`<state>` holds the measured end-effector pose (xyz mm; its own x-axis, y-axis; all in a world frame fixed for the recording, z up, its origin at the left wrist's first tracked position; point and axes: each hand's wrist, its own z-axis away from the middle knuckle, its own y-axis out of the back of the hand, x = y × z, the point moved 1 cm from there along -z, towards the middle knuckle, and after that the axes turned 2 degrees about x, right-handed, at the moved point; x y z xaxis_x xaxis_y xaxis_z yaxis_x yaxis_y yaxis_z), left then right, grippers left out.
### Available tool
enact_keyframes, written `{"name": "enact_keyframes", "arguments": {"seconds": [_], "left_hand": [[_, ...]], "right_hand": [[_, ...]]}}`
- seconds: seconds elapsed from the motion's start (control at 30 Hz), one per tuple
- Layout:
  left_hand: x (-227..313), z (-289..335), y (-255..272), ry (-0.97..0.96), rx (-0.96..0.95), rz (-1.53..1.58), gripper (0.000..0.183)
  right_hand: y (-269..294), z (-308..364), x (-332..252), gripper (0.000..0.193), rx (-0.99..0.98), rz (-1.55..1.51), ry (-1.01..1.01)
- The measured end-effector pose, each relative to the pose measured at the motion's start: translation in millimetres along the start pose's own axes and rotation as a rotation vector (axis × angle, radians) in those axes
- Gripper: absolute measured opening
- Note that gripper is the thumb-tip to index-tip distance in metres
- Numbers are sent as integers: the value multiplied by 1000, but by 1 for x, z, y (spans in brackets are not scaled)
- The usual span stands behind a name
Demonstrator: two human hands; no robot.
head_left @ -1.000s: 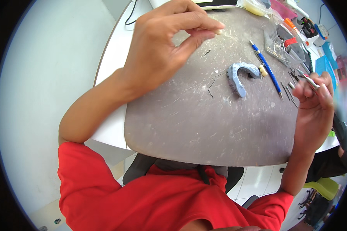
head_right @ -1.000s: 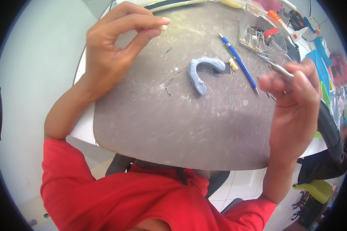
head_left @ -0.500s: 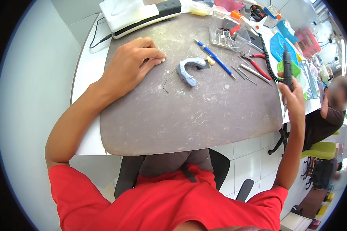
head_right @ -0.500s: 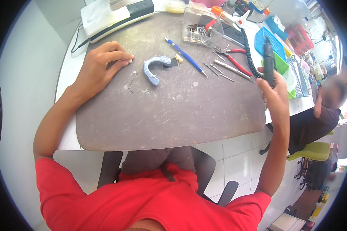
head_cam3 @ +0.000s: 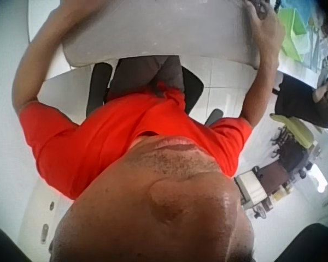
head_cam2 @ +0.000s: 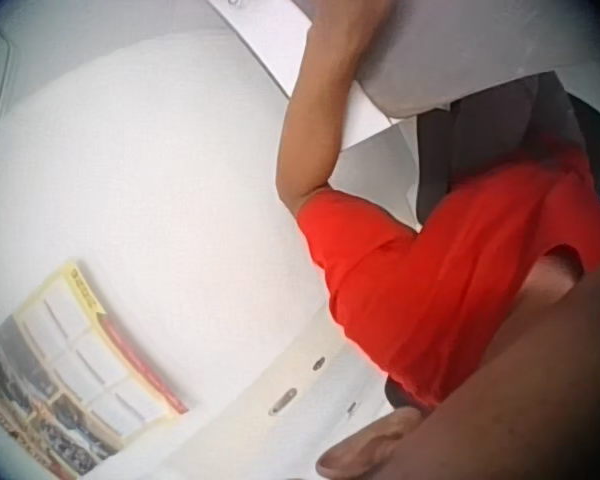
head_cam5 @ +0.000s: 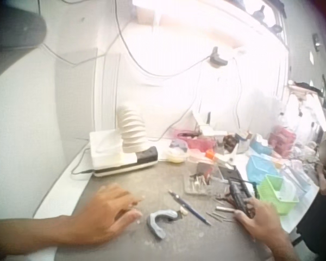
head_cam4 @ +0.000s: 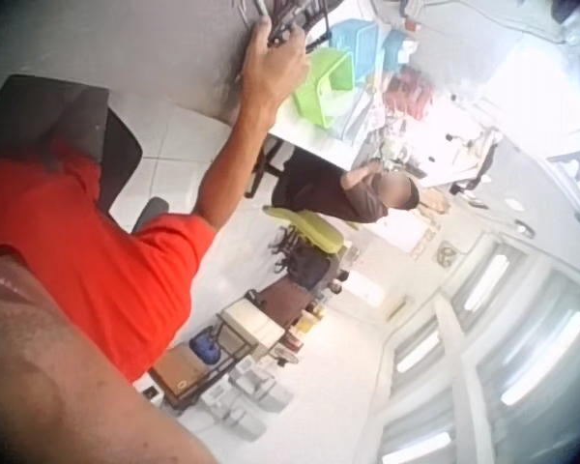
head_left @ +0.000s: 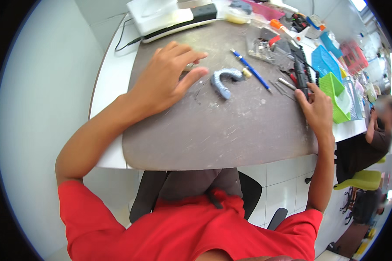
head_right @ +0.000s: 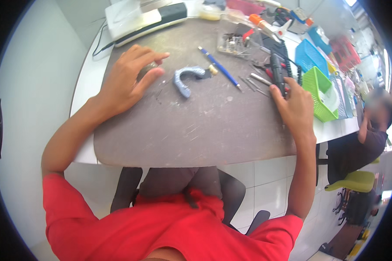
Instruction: The person uses a blue pen-like tool to mark a grey dental mold. They then use a rotary tool to grind and shape a small set of artificial teeth. The person repeatedly fits the teeth into the mold to check alignment and continues refining the shape with the rotary tool.
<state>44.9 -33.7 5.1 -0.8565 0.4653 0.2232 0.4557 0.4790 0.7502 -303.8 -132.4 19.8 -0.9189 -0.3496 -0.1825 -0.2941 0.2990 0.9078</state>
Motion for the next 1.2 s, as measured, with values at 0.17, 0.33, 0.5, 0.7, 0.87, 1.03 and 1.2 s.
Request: {"name": "enact_keyframes", "arguments": {"seconds": [0.17, 0.33, 0.5, 0.7, 0.87, 1.03, 1.2], "left_hand": [[5, -18, -3, 90, -128, 111, 33], [21, -25, -12, 100, -245, 123, 42], [22, -30, -4, -238, -151, 178, 30], [15, -33, 8, -306, -361, 157, 21], [-7, -41, 1, -95, -340, 377, 16], [-35, -36, 9, 469, -203, 932, 32], [-62, -34, -9, 580, -16, 1287, 32]], "right_hand": [[-3, 7, 4, 52, 30, 11, 18], [5, 12, 4, 52, 2, -7, -8], [15, 17, -6, 45, 141, -98, 20], [25, 20, -59, 23, 82, -342, 253], [21, 18, -102, 17, -95, -346, 378], [9, 16, -137, 17, -227, -355, 647], [-22, -5, -172, 17, -139, -354, 783]]}}
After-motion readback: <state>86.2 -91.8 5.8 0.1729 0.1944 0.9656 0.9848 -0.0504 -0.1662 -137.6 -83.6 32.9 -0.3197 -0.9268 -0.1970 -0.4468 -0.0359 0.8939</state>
